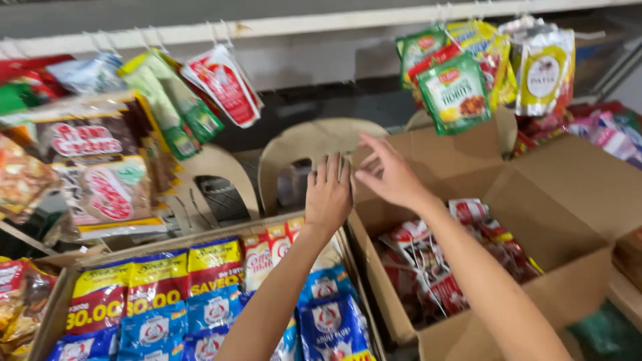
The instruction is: Organizing and stocking food packets and sachets in a grocery store.
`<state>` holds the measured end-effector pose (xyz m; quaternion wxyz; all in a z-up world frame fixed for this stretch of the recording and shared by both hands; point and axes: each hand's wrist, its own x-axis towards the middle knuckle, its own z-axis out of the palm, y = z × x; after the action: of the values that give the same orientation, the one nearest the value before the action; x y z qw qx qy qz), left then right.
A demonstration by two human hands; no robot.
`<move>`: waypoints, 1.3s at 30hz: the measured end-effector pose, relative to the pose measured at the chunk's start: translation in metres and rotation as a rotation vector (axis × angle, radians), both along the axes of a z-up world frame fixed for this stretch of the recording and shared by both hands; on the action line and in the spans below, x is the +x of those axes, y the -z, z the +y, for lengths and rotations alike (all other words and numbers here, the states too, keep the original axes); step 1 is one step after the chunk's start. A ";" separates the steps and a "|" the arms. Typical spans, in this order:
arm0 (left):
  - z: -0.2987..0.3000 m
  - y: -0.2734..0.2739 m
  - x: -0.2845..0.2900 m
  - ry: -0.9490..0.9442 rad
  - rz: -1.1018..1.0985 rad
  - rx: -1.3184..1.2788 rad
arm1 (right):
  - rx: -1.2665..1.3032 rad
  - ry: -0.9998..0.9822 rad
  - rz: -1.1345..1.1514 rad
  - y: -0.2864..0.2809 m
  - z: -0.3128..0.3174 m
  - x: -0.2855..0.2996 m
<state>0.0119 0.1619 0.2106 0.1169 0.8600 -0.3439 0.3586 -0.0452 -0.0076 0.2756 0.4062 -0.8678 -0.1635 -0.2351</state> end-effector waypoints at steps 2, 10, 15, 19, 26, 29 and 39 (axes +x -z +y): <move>-0.017 -0.001 -0.016 0.033 0.051 0.018 | 0.052 0.031 0.040 0.014 -0.026 -0.009; -0.083 0.037 -0.050 0.197 0.287 0.047 | 0.190 0.158 0.203 0.108 -0.105 -0.030; -0.127 0.099 -0.046 0.249 0.533 0.111 | 0.259 0.107 0.371 0.204 -0.138 -0.021; -0.149 0.169 -0.030 0.245 0.666 0.328 | 0.177 0.109 0.477 0.225 -0.128 -0.027; -0.183 0.274 -0.001 0.161 0.888 0.751 | -0.410 0.170 0.829 0.264 -0.118 -0.032; -0.174 0.277 -0.007 0.107 1.021 0.828 | -0.477 0.124 0.896 0.287 -0.123 -0.036; -0.163 0.311 -0.009 0.106 1.056 0.887 | -0.510 -0.053 0.938 0.290 -0.113 -0.044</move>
<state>0.0032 -0.0008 -0.1005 -0.0767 0.8679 -0.3968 -0.2887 -0.0890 -0.1209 -0.0149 0.2178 -0.9464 -0.0379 0.2356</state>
